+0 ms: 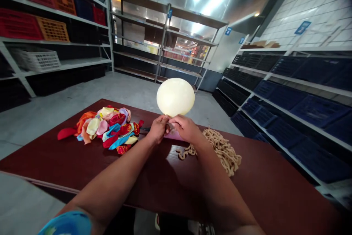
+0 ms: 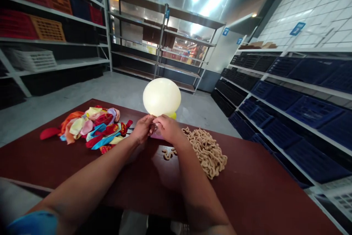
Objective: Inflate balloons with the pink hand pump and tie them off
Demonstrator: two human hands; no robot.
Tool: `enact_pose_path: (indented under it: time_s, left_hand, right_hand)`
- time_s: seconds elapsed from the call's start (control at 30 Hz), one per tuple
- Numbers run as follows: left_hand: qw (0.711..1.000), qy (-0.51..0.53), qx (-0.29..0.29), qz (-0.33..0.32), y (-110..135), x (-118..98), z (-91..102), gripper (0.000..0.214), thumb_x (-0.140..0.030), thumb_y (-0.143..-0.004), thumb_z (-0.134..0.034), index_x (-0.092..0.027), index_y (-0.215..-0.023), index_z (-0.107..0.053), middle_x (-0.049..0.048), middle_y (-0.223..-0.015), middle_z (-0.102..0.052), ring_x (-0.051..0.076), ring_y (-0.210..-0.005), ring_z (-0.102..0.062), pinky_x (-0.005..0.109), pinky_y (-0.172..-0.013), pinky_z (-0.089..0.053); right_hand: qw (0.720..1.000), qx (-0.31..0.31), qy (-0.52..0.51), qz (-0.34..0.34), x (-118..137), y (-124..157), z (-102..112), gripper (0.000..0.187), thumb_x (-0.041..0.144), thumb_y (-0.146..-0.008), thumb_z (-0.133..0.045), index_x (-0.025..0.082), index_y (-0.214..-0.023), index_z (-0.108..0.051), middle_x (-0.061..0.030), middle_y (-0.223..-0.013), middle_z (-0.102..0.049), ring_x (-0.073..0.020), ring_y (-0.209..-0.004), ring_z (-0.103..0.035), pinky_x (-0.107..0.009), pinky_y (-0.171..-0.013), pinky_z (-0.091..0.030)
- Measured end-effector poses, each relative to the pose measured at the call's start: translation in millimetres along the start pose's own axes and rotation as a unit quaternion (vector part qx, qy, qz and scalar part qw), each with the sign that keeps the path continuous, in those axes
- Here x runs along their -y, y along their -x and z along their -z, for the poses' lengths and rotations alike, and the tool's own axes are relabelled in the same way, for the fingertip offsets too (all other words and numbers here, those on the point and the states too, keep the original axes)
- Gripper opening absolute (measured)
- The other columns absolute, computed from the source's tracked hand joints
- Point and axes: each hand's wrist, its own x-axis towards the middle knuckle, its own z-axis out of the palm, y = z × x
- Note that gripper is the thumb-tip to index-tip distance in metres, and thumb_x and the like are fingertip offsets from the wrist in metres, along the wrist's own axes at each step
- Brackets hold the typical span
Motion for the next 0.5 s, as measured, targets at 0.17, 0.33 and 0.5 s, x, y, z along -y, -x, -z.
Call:
enact_pose_path:
  time_s: [0.17, 0.33, 0.5]
  left_hand:
    - [0.994, -0.107, 0.006, -0.027, 3, -2, -0.7, 0.033, -0.051, -0.082, -0.047, -0.018, -0.078, -0.048, -0.0064, -0.036, -0.044, 0.007, -0.027, -0.030, 0.018, -0.032, -0.021]
    - [0.962, -0.263, -0.003, -0.080, 4, -2, 2.2, 0.037, -0.052, -0.085, -0.040, -0.018, -0.074, -0.048, -0.0032, -0.046, -0.052, 0.009, -0.035, -0.043, 0.020, -0.039, -0.030]
    - [0.919, -0.367, -0.026, -0.145, -2, 0, 12.4, 0.037, -0.047, -0.087, -0.038, -0.018, -0.068, -0.047, -0.0026, -0.053, -0.049, 0.010, -0.050, -0.045, 0.021, -0.050, -0.033]
  right_hand:
    - [0.993, -0.070, 0.041, -0.084, -2, 2, -9, 0.011, 0.020, -0.079, -0.051, 0.021, -0.088, -0.057, -0.0016, -0.083, -0.066, -0.0144, -0.071, -0.059, -0.025, -0.065, -0.040]
    - [0.983, -0.112, -0.003, -0.147, 1, 2, -16, 0.007, 0.027, -0.075, -0.057, 0.022, -0.079, -0.053, 0.0016, -0.070, -0.063, -0.0123, -0.060, -0.056, -0.024, -0.059, -0.038]
    - [0.950, -0.121, -0.180, -0.225, -1, -1, -19, 0.016, 0.033, -0.072, -0.061, 0.020, -0.070, -0.050, 0.0025, -0.060, -0.060, -0.0101, -0.052, -0.051, -0.023, -0.051, -0.037]
